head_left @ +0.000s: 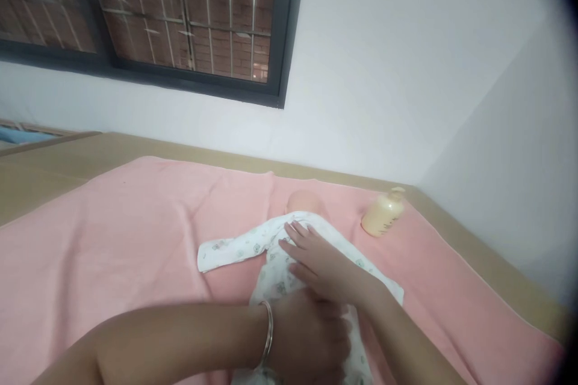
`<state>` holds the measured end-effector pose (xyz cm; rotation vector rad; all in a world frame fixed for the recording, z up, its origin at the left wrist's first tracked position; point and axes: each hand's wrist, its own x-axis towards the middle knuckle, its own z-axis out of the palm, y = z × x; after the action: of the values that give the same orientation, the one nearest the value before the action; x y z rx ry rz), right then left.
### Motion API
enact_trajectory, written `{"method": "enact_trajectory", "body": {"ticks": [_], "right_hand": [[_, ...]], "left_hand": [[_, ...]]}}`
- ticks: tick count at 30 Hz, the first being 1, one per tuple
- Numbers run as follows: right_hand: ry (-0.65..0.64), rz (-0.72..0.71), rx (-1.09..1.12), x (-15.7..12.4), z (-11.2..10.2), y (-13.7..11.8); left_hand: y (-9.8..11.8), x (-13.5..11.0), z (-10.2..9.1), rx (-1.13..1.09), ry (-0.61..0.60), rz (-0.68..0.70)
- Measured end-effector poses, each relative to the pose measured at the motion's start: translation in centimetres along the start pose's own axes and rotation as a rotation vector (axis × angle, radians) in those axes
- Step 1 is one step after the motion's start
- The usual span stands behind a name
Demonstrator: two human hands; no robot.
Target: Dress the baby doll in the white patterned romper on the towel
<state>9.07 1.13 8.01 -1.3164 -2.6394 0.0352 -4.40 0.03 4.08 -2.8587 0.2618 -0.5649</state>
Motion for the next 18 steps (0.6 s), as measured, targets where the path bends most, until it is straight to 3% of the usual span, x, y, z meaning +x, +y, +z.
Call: {"method": "enact_trajectory", "body": {"ticks": [3, 6, 9, 11, 15, 18], "right_hand": [[0.046, 0.050, 0.005, 1.5, 0.7, 1.7], [0.096, 0.313, 0.029, 1.1, 1.1, 3.0], [0.064, 0.530, -0.001, -0.6, 0.7, 2.8], [0.025, 0.474, -0.061, -1.5, 0.0, 1.8], [0.000, 0.169, -0.034, -1.1, -0.7, -0.1], [0.030, 0.116, 0.031, 0.5, 0.0, 0.6]], "left_hand": [[0.0, -0.1, -0.2, -0.122, 0.039, -0.013], [-0.1, -0.1, -0.2, -0.144, 0.038, -0.020], [-0.1, -0.1, 0.0, -0.131, 0.049, -0.012], [-0.1, -0.1, 0.1, -0.115, 0.051, 0.002], [-0.1, -0.1, 0.3, -0.103, 0.024, 0.007], [0.0, -0.1, 0.1, -0.133, 0.018, -0.015]]}}
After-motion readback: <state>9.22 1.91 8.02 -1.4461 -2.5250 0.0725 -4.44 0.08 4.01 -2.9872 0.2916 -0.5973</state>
